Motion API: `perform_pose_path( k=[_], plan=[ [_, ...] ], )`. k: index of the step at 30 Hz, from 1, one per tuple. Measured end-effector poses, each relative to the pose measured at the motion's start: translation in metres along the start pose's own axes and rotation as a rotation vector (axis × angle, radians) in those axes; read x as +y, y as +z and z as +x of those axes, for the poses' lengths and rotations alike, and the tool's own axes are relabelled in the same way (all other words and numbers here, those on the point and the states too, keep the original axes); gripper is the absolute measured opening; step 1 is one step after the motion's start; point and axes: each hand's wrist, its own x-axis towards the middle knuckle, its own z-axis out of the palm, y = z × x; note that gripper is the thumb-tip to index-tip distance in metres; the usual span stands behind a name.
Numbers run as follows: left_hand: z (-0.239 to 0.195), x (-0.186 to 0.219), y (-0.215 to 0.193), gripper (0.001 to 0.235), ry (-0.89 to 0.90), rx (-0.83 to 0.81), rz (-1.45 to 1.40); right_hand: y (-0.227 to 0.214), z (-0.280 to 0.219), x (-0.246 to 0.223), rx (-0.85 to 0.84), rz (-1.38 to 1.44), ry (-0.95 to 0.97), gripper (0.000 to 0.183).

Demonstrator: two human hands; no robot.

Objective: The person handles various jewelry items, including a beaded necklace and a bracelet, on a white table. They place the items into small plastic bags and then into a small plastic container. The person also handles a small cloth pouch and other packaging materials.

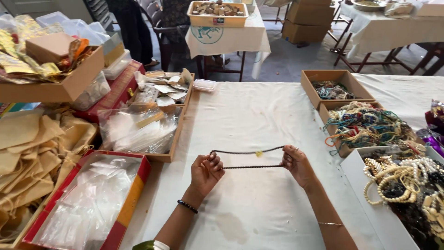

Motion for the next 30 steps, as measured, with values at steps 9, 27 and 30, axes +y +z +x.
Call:
perform_pose_path(
  k=[9,27,30],
  plan=[
    [-0.005,0.005,0.029,0.033,0.042,0.176,0.132,-0.006,0.000,-0.005,-0.051,0.089,-0.028,0.012],
    [0.003,0.001,0.001,0.023,-0.040,0.527,0.858,-0.008,-0.006,-0.011,0.181,-0.660,0.089,0.024],
    [0.001,-0.001,0.003,0.022,0.098,0.546,1.226,-0.001,-0.009,-0.013,0.198,-0.727,0.088,0.025]
  ],
)
